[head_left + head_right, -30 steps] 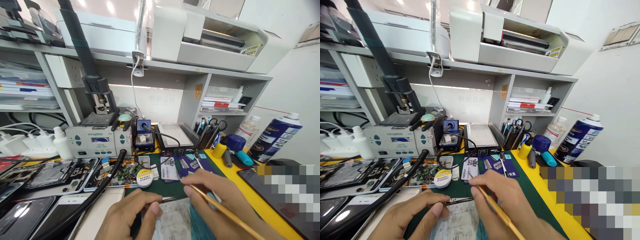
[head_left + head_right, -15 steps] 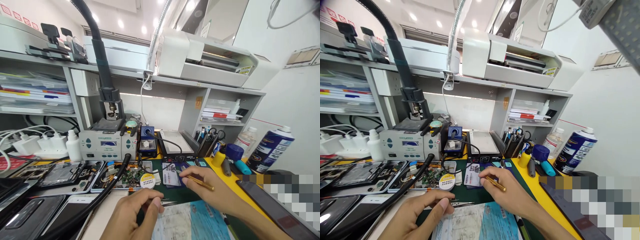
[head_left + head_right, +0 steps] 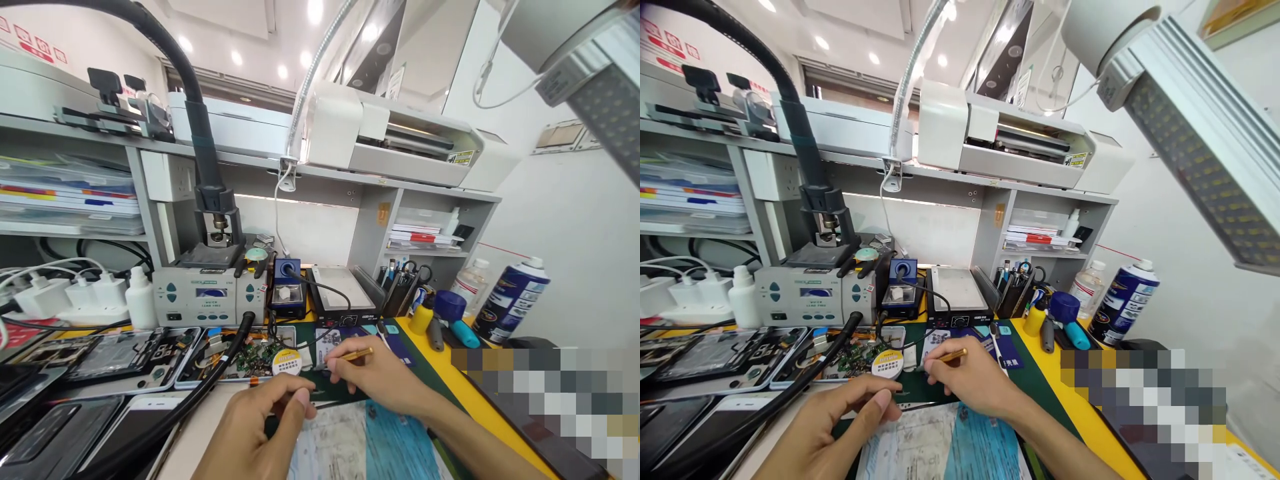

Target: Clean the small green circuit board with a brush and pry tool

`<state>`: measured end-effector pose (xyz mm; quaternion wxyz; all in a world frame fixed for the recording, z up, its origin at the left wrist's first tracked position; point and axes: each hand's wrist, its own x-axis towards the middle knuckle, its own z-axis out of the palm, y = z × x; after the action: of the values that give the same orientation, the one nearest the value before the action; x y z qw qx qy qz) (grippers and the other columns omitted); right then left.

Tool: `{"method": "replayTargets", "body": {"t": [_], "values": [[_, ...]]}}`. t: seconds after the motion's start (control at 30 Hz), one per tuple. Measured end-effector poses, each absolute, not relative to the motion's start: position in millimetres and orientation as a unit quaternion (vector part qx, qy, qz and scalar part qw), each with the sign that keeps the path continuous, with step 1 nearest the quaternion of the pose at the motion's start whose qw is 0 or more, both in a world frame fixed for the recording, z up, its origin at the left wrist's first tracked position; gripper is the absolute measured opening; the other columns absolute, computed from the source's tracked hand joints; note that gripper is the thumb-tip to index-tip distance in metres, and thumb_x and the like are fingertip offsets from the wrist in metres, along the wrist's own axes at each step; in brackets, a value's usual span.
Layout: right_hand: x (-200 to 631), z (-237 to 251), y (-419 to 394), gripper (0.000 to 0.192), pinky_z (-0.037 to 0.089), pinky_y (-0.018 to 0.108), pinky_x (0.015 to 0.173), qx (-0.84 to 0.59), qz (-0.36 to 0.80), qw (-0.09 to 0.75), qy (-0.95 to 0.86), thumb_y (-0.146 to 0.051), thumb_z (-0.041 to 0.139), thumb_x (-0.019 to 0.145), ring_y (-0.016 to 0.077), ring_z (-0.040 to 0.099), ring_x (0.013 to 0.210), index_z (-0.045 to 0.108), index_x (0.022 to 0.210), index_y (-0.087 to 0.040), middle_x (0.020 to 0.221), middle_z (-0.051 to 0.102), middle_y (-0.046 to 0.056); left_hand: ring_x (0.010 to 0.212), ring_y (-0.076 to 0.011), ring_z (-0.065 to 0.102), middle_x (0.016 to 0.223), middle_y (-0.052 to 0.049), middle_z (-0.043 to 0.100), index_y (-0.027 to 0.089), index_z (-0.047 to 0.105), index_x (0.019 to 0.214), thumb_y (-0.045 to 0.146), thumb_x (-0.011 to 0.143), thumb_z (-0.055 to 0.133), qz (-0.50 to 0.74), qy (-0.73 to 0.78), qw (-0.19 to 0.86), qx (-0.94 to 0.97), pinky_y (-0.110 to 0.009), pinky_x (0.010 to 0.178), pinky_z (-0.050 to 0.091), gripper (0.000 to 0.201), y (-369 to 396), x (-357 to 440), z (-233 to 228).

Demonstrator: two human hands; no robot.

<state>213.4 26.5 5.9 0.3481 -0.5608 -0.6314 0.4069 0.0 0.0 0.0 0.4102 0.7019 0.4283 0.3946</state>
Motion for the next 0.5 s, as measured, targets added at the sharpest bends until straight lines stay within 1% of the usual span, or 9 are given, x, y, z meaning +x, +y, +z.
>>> {"method": "replayTargets", "body": {"t": [0.07, 0.13, 0.27, 0.37, 0.43, 0.5], "values": [[212.5, 4.6, 25.5, 0.015, 0.045, 0.024, 0.055, -0.564, 0.39, 0.354, -0.636, -0.028, 0.066, 0.085, 0.0113, 0.055, 0.056, 0.073, 0.081, -0.016, 0.069, 0.069, 0.001, 0.073, -0.0194, 0.07, 0.077, 0.0, 0.076, 0.023, 0.072, 0.089, 0.049, 0.094, 0.051, 0.389, 0.433, 0.422, 0.695, -0.021, 0.048, 0.044, 0.034, -0.2, 0.4, 0.0], [214.2, 2.9, 25.3, 0.013, 0.043, 0.024, 0.055, -0.57, 0.37, 0.362, -0.638, -0.026, 0.065, 0.086, 0.0117, 0.055, 0.057, 0.073, 0.08, -0.017, 0.069, 0.067, 0.001, 0.074, -0.0196, 0.07, 0.077, 0.0, 0.075, 0.023, 0.072, 0.09, 0.05, 0.094, 0.05, 0.389, 0.433, 0.425, 0.694, -0.02, 0.047, 0.043, 0.034, -0.4, 0.5, 1.1], [216.8, 0.1, 25.8, 0.013, 0.041, 0.024, 0.053, -0.579, 0.357, 0.369, -0.634, -0.026, 0.064, 0.087, 0.0121, 0.055, 0.055, 0.072, 0.081, -0.017, 0.068, 0.067, 0.0, 0.078, -0.0208, 0.07, 0.078, -0.001, 0.075, 0.023, 0.07, 0.084, 0.051, 0.095, 0.049, 0.38, 0.423, 0.419, 0.708, -0.021, 0.055, 0.048, 0.037, -0.3, -0.2, 4.4], [216.7, 2.5, 26.2, 0.013, 0.043, 0.024, 0.052, -0.578, 0.367, 0.371, -0.628, -0.027, 0.065, 0.085, 0.0113, 0.054, 0.053, 0.071, 0.079, -0.017, 0.066, 0.066, 0.0, 0.077, -0.0212, 0.069, 0.077, -0.001, 0.075, 0.022, 0.069, 0.081, 0.05, 0.096, 0.048, 0.378, 0.423, 0.413, 0.712, -0.023, 0.06, 0.05, 0.038, 0.0, -0.8, 5.4], [219.1, 7.3, 26.7, 0.013, 0.042, 0.022, 0.05, -0.579, 0.371, 0.376, -0.621, -0.027, 0.065, 0.084, 0.011, 0.055, 0.052, 0.072, 0.081, -0.016, 0.066, 0.065, 0.0, 0.075, -0.0209, 0.069, 0.077, -0.001, 0.075, 0.022, 0.069, 0.081, 0.047, 0.096, 0.049, 0.384, 0.422, 0.41, 0.712, -0.023, 0.06, 0.05, 0.036, 0.2, -0.9, 5.3], [225.1, 13.6, 27.5, 0.016, 0.039, 0.021, 0.045, -0.582, 0.372, 0.385, -0.613, -0.029, 0.064, 0.084, 0.0116, 0.056, 0.054, 0.073, 0.086, -0.016, 0.069, 0.066, 0.001, 0.074, -0.0205, 0.069, 0.076, -0.001, 0.075, 0.022, 0.07, 0.081, 0.046, 0.095, 0.05, 0.387, 0.422, 0.411, 0.709, -0.022, 0.059, 0.05, 0.034, 0.5, -1.0, 4.8]]}}
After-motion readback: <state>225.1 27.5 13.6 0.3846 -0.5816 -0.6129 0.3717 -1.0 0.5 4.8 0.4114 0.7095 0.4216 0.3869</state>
